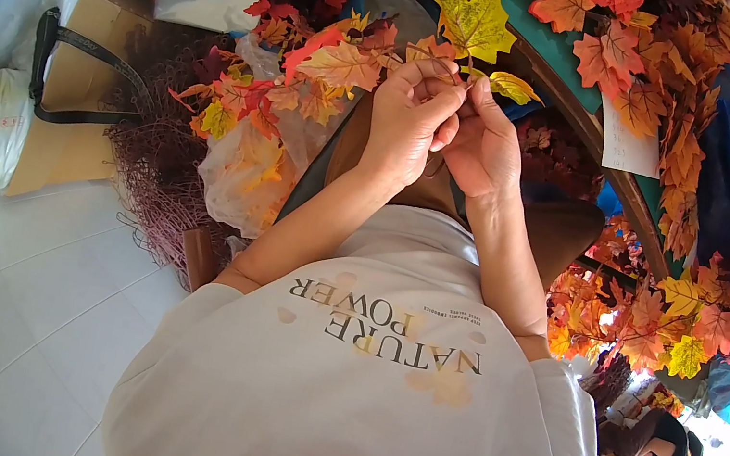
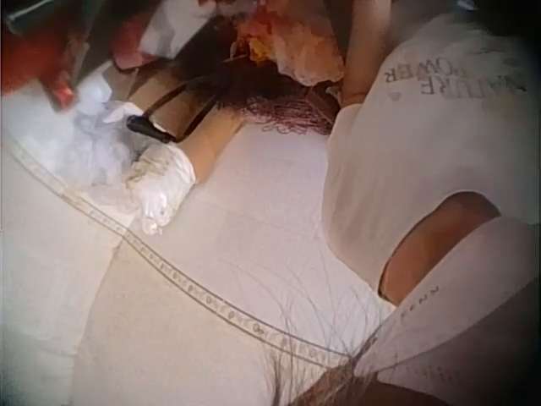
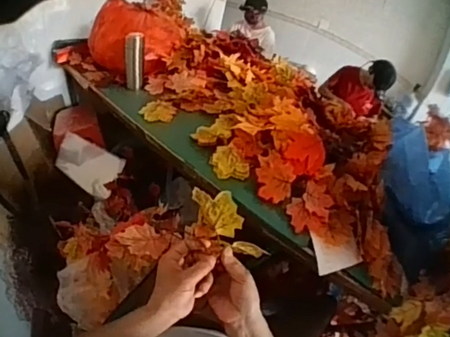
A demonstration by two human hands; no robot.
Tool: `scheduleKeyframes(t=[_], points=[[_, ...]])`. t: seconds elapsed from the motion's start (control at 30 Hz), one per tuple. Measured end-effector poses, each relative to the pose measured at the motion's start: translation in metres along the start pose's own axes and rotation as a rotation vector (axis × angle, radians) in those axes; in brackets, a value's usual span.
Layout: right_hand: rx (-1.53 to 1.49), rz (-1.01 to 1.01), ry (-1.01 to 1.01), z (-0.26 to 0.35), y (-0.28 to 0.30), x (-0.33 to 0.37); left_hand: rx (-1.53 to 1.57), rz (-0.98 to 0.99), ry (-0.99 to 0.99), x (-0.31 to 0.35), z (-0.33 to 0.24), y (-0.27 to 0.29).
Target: The person assembles artificial maple leaf garlands by attaching individual artificial leaves to a wire frame by hand.
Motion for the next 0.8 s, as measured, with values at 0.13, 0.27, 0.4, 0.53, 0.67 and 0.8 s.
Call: scheduleKeyframes(t=[0.13, 0.27, 0.4, 0.53, 0.67, 0.8], points=[[-0.023, -0.033, 0.002, 0.000, 0.000, 0.000, 0.010, -0.005, -0.001, 0.000, 0.002, 0.002], [0.018, -0.009, 0.033, -0.003, 0.002, -0.001, 0.004, -0.005, -0.003, 0.001, 0.002, 0.002], [0.014, -0.010, 0.039, -0.006, 0.003, -0.001, -0.024, -0.002, -0.011, 0.001, 0.001, 0.000], [-0.042, -0.047, 0.019, -0.008, 0.000, 0.002, -0.075, -0.002, -0.015, 0.001, 0.000, 0.000], [-0.067, -0.049, 0.010, -0.011, 0.002, 0.001, -0.077, -0.021, -0.009, 0.000, 0.002, 0.001], [-0.092, -0.048, 0.041, -0.013, 0.003, 0.000, -0.082, -0.026, -0.020, 0.000, 0.002, 0.002]])
Point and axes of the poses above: each hand's wrist, its own x-axis away from the middle knuckle, its own y-axis out of the back of the hand, z = x × y, the point moved 4 cm from there along -x, towards the middle knuckle, and after that the axes turned 13 degrees about x, right-handed, at the moved point
